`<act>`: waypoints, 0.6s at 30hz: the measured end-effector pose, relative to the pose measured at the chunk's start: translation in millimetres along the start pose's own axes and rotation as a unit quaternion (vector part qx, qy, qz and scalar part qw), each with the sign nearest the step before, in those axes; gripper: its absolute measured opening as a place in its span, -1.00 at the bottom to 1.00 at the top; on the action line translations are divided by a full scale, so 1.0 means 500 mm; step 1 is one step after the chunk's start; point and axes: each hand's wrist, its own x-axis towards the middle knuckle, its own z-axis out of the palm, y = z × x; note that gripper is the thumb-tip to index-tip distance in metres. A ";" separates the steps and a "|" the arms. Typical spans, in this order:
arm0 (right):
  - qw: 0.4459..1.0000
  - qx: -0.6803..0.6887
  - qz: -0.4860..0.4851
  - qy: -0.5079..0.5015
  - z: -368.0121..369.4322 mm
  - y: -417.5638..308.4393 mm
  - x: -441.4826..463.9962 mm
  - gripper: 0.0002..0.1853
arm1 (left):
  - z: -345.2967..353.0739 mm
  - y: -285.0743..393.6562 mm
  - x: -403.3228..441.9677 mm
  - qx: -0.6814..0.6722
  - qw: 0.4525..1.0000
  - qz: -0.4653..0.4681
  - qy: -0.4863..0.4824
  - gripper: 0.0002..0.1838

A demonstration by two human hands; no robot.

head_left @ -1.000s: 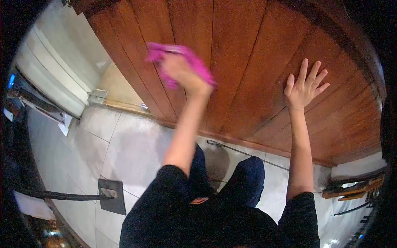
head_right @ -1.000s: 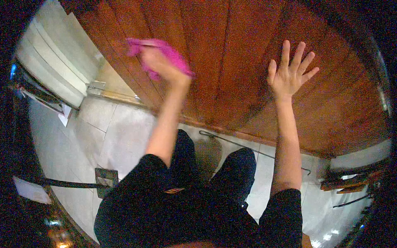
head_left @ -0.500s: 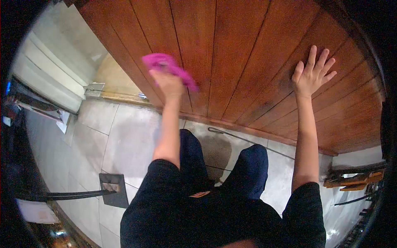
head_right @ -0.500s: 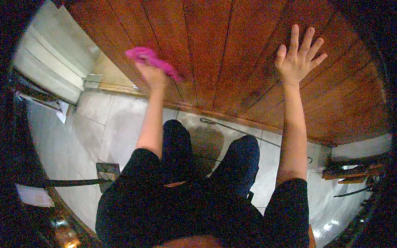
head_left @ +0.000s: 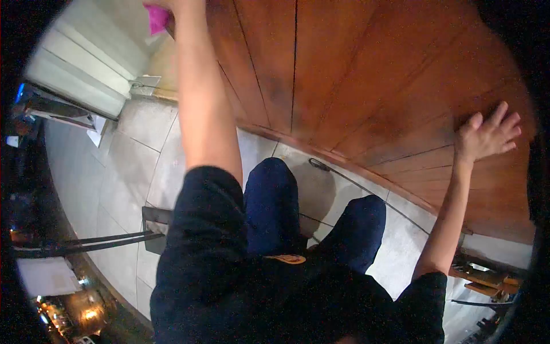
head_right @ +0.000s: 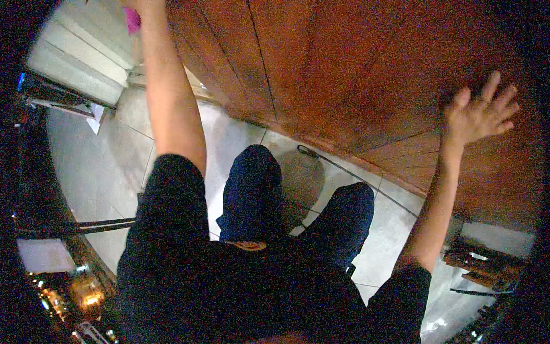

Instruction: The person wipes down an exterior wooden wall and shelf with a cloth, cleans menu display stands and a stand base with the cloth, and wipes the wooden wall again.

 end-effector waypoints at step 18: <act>0.992 -0.084 -0.094 -0.011 0.019 0.108 -0.045 -0.39 | -0.245 -0.292 -0.670 0.194 0.933 -0.177 -0.247 -0.56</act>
